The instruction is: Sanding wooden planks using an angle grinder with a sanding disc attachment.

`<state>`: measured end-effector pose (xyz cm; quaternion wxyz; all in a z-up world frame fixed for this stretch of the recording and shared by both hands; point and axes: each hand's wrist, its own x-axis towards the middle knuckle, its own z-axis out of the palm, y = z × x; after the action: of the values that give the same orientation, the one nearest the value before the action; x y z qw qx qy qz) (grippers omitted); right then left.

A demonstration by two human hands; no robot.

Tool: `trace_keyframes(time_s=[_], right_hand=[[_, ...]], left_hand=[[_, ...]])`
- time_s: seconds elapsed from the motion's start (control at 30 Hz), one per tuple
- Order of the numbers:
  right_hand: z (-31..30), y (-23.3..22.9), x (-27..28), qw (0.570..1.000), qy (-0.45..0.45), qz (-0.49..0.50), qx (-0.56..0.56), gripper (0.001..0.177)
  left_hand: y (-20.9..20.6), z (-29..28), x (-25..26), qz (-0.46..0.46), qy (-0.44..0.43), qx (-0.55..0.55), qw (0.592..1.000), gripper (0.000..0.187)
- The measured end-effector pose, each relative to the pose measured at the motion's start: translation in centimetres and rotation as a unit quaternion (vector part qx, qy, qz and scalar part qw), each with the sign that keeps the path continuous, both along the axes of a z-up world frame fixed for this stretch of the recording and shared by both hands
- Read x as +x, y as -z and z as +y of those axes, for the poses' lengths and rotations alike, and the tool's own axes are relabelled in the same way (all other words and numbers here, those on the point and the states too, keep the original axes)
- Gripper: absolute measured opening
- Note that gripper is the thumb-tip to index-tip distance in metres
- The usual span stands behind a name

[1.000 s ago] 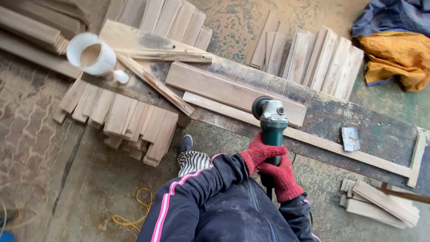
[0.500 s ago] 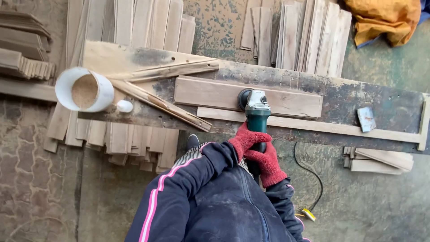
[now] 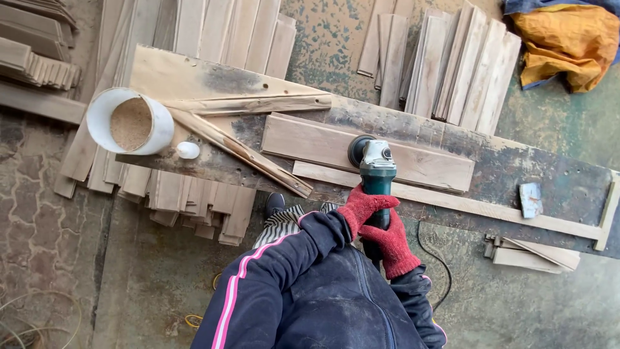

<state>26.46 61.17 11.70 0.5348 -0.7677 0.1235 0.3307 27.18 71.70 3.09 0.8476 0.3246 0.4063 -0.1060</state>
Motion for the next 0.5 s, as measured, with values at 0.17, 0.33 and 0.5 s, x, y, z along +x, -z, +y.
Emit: trace_keyframes(time_s=[0.17, 0.33, 0.5], right_hand=[[1.6, -1.4, -0.4, 0.999, 0.014, 0.016, 0.024, 0.062], [3.6, -1.7, -0.4, 0.999, -0.021, 0.008, 0.028, 0.062], [5.5, -2.1, -0.9, 0.999, -0.034, 0.007, 0.027, 0.061]], left_hand=[[-0.2, 1.1, -0.4, -0.008, -0.026, 0.011, 1.000, 0.072], [2.4, 2.5, -0.6, -0.003, -0.026, 0.020, 0.999, 0.073], [1.3, 4.5, -1.1, 0.008, -0.037, 0.017, 0.999, 0.075]])
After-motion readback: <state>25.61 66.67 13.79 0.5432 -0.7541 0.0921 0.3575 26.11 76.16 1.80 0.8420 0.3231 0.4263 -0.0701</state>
